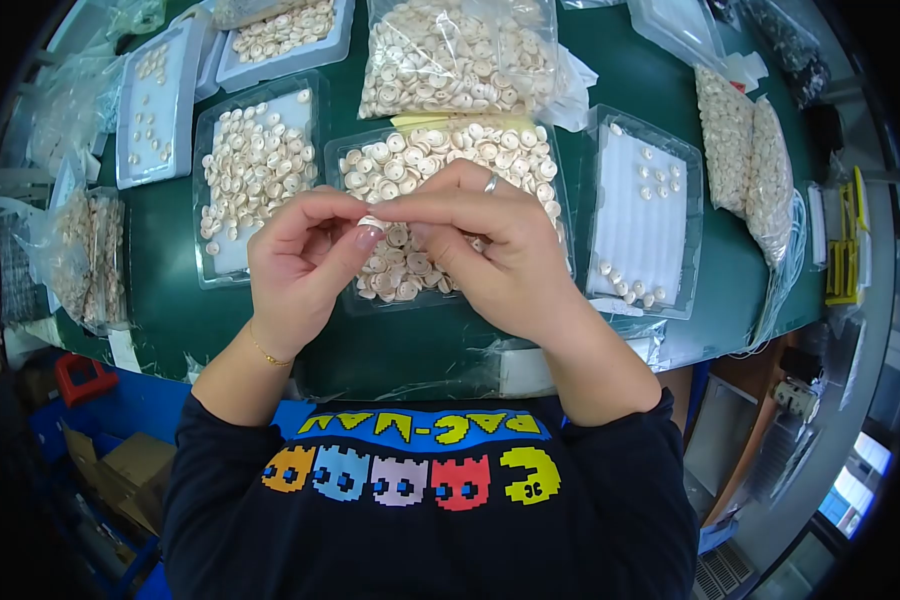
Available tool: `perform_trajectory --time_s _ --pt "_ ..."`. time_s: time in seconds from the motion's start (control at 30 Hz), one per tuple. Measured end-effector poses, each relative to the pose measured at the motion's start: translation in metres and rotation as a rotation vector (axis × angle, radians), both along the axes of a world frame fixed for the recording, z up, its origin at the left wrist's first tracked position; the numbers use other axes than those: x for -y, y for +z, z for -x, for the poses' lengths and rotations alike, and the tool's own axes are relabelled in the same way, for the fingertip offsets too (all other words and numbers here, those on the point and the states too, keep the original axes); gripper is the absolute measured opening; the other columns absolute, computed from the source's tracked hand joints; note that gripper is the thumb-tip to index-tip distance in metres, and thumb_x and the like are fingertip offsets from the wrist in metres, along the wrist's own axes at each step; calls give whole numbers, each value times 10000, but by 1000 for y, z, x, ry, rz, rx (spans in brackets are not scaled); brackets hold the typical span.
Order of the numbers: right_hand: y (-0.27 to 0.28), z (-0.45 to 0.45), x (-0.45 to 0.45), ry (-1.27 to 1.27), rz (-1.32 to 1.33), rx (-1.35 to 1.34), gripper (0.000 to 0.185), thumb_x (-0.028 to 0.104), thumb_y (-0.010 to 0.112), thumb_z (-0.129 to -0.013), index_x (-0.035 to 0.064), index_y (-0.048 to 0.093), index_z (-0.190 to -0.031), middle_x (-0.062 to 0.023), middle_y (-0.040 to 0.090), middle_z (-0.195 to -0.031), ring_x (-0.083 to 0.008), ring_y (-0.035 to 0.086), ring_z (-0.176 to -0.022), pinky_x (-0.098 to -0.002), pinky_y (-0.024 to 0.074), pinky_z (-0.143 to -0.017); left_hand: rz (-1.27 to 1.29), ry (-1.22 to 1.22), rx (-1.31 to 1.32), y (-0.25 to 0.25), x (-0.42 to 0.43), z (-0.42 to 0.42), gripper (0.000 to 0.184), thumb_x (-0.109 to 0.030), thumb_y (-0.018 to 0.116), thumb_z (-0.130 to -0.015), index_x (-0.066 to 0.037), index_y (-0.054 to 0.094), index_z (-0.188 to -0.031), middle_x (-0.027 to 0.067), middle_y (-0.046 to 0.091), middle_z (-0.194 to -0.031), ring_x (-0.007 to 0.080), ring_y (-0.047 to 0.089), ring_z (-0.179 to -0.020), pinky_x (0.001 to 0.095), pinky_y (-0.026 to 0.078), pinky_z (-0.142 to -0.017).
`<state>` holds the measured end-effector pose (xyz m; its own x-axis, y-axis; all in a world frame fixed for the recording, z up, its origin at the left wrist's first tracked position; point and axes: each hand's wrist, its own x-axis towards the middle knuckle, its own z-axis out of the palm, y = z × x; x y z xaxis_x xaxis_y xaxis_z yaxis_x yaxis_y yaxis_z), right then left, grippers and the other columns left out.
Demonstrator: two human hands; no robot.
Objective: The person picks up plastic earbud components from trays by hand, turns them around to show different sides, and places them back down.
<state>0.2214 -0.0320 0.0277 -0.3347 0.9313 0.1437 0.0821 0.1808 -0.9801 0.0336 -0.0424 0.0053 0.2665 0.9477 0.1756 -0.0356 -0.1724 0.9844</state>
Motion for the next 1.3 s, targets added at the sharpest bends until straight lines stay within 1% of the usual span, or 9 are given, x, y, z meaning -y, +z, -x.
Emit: perform_trajectory --time_s 0.17,0.43,0.57,0.67,0.87,0.97,1.07,1.1,1.3 --pt "-7 11 11 -181 -132 -87 169 -55 637 -716 -1 638 -876 -87 620 -786 -131 598 -689 -223 468 -588 9 -11 21 7 4 0 166 71 590 -786 31 537 -938 82 555 -906 93 529 -800 208 431 -689" --pt "-8 7 3 -135 -437 10 170 -67 678 -662 -6 622 -810 -92 626 -741 -169 606 -643 -229 472 -573 -43 12 58 7 5 -1 142 87 587 -776 24 524 -887 112 553 -887 113 518 -758 216 426 -673" --pt "-6 10 6 -182 -415 -10 191 -78 678 -654 -6 623 -822 -96 627 -739 -177 607 -647 -234 473 -572 -139 63 99 3 4 -3 145 39 639 -751 -4 559 -864 54 575 -799 75 484 -649 195 393 -581" --pt "-9 11 6 -187 -403 -38 210 -83 681 -646 -7 621 -832 -105 626 -744 -177 606 -652 -237 471 -567 -114 3 47 5 4 0 139 94 580 -774 17 515 -870 120 540 -876 121 512 -760 219 422 -671" --pt "-8 8 6 -141 -386 -41 197 -77 657 -694 -17 611 -875 -113 629 -787 -171 612 -685 -229 482 -599 -85 -8 91 3 3 0 110 58 572 -798 15 518 -883 103 537 -868 118 508 -755 223 422 -673" --pt "-3 11 12 -124 105 -256 162 -83 582 -769 -29 548 -919 -125 615 -833 -179 612 -739 -263 500 -675 -13 -37 143 5 2 -2 92 14 573 -819 5 525 -896 81 539 -847 112 503 -742 224 420 -669" --pt "-3 10 3 -11 365 -464 134 -37 559 -811 -19 530 -941 -128 617 -828 -180 620 -727 -274 519 -674 458 -92 448 11 1 -3 127 -103 588 -850 -27 566 -950 26 579 -809 71 492 -696 199 395 -628" --pt "-3 10 2 50 495 -565 123 -13 547 -832 -13 520 -952 -130 618 -825 -181 625 -722 -279 528 -674 459 -93 450 10 0 -2 127 -103 588 -850 -27 566 -950 26 579 -809 71 492 -696 199 395 -628" --pt "-12 9 0 162 618 -716 143 36 526 -860 -4 504 -995 -142 615 -844 -191 629 -741 -293 536 -681 586 -194 676 1 -5 1 159 -153 561 -873 -40 585 -982 10 587 -808 65 508 -704 195 402 -626"
